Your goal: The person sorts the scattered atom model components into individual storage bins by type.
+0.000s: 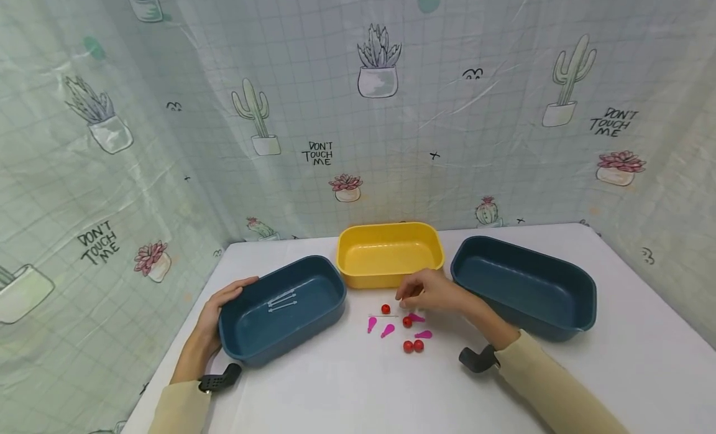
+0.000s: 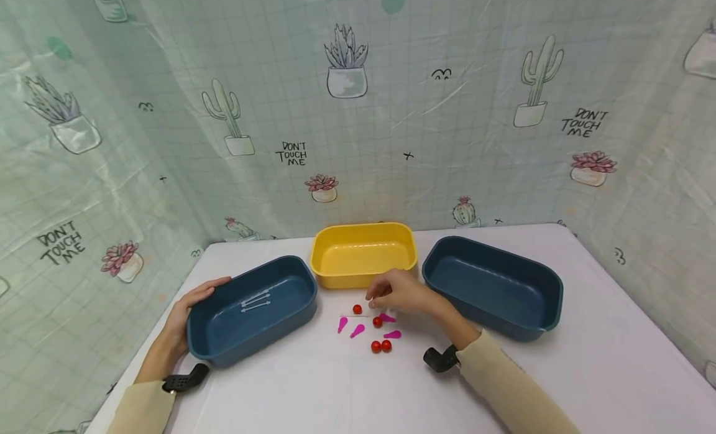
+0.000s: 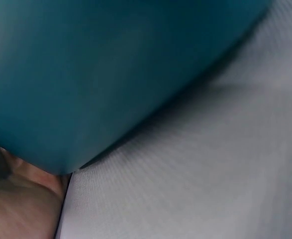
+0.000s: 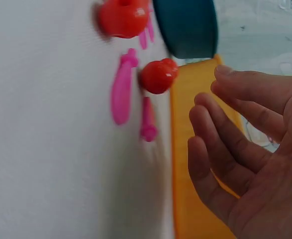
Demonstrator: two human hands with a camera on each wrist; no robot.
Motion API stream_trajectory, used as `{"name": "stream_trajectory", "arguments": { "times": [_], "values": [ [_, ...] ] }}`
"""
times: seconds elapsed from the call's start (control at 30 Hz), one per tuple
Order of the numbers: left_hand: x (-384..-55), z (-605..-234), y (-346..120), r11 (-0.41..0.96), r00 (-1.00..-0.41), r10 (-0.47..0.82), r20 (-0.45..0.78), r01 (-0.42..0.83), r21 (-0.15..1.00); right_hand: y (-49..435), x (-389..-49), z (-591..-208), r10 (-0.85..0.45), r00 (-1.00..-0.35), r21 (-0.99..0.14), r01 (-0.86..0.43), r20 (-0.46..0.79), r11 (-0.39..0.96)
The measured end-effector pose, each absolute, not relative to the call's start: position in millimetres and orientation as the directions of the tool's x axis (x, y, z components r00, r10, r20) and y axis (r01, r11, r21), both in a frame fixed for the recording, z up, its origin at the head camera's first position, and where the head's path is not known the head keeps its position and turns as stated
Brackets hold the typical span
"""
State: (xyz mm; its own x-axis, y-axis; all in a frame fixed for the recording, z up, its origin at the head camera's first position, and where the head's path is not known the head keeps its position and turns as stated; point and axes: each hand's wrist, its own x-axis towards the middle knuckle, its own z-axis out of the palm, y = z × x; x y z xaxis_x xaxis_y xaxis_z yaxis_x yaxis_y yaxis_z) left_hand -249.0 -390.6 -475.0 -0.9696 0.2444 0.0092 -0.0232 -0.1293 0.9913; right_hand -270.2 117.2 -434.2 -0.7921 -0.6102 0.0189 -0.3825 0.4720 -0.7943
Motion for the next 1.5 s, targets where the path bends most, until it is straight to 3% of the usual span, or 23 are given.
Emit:
{"name": "stream_trajectory", "arguments": {
  "times": [0.87, 1.5],
  "values": [
    [-251, -480, -384, -0.093, -0.976, 0.217, -0.009, -0.03, 0.995, 94, -259, -462, -0.442, -0.896, -0.7, -0.291, -0.038, 0.651],
    [-248, -475, -387, -0.04, -0.982, 0.186, -0.021, -0.029, 0.999, 89, -256, -458, -0.438, -0.899, -0.688, -0.302, -0.025, 0.66]
  ]
}}
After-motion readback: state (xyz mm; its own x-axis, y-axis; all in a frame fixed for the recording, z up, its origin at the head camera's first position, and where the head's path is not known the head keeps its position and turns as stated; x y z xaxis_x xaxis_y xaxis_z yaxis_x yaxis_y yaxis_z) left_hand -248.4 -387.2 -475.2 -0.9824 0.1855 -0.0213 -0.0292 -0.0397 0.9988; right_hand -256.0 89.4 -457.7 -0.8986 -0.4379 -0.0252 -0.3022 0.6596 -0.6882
